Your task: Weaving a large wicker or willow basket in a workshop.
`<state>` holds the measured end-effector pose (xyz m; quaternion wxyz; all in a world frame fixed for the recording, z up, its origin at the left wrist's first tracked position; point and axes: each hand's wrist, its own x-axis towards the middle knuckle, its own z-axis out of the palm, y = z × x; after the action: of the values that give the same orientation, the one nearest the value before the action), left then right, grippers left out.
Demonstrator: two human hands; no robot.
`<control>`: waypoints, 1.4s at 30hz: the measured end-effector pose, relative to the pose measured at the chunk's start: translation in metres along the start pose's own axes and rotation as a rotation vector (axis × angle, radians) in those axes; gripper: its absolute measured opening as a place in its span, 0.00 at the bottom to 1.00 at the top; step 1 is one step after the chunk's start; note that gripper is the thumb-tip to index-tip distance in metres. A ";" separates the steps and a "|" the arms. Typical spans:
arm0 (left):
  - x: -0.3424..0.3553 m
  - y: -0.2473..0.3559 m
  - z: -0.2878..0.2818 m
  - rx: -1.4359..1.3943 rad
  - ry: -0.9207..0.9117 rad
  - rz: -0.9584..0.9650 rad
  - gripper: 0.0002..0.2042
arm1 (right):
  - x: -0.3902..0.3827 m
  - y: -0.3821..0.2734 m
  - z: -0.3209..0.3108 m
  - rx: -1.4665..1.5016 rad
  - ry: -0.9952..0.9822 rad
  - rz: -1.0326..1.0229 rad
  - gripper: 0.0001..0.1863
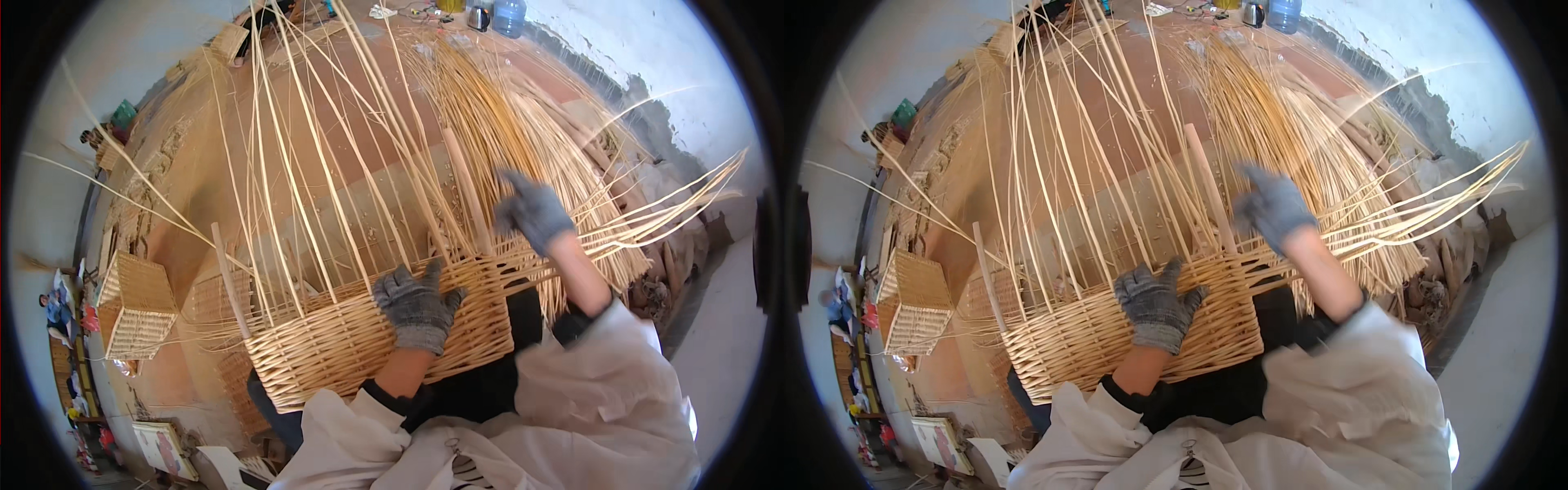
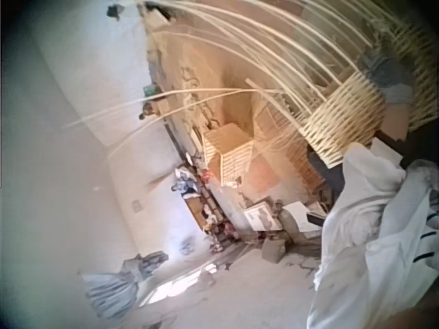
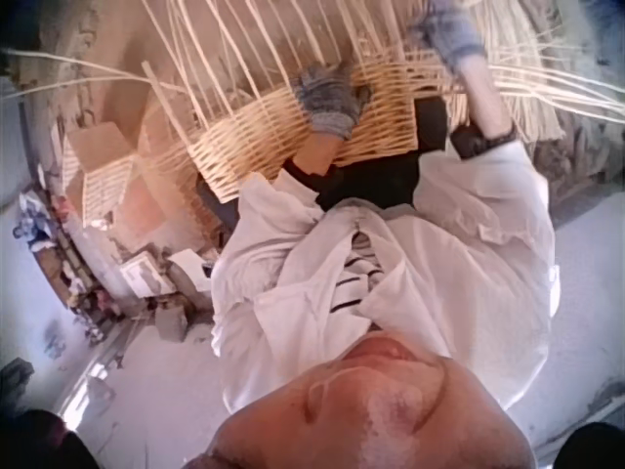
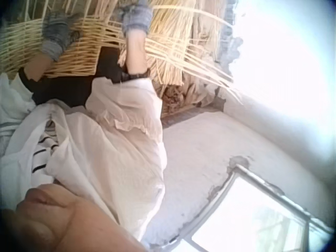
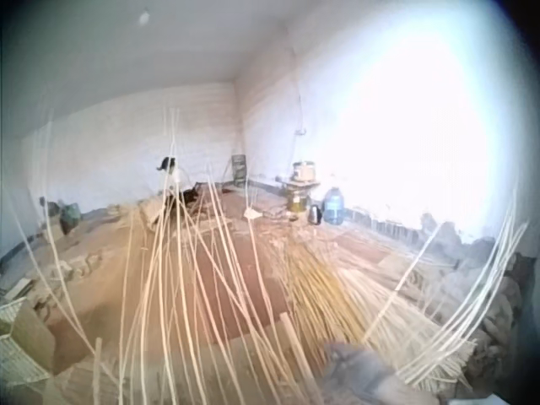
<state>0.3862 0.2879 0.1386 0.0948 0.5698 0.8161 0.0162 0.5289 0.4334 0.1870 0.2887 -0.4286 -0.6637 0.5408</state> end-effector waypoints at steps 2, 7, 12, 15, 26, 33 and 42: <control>-0.011 -0.008 0.012 0.240 0.405 0.046 0.33 | -0.036 0.038 -0.013 0.222 0.060 0.210 0.22; 0.050 -0.013 -0.054 -0.913 -0.528 -0.210 0.27 | -0.037 -0.019 0.037 -1.271 0.109 -0.717 0.15; 0.049 0.005 -0.048 -0.267 -0.382 0.094 0.27 | -0.076 -0.010 0.057 -1.205 -0.227 -0.302 0.14; 0.006 -0.017 -0.091 -0.378 -0.390 0.316 0.25 | -0.088 -0.001 0.042 -1.036 -0.149 -0.294 0.15; -0.189 -0.296 -0.030 -1.698 0.447 -0.517 0.09 | -0.127 -0.066 0.074 -0.948 0.133 0.166 0.29; -0.210 -0.207 -0.113 -2.066 0.576 -0.090 0.14 | -0.134 -0.141 -0.015 -1.226 0.544 -0.434 0.23; -0.142 -0.180 -0.086 -1.923 0.604 0.156 0.18 | -0.103 -0.104 -0.051 -1.427 0.769 -0.717 0.21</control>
<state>0.2519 0.0994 0.2178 0.3020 0.2757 0.4072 0.8167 0.5938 0.3613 0.3082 0.3077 -0.4247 -0.7943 -0.3066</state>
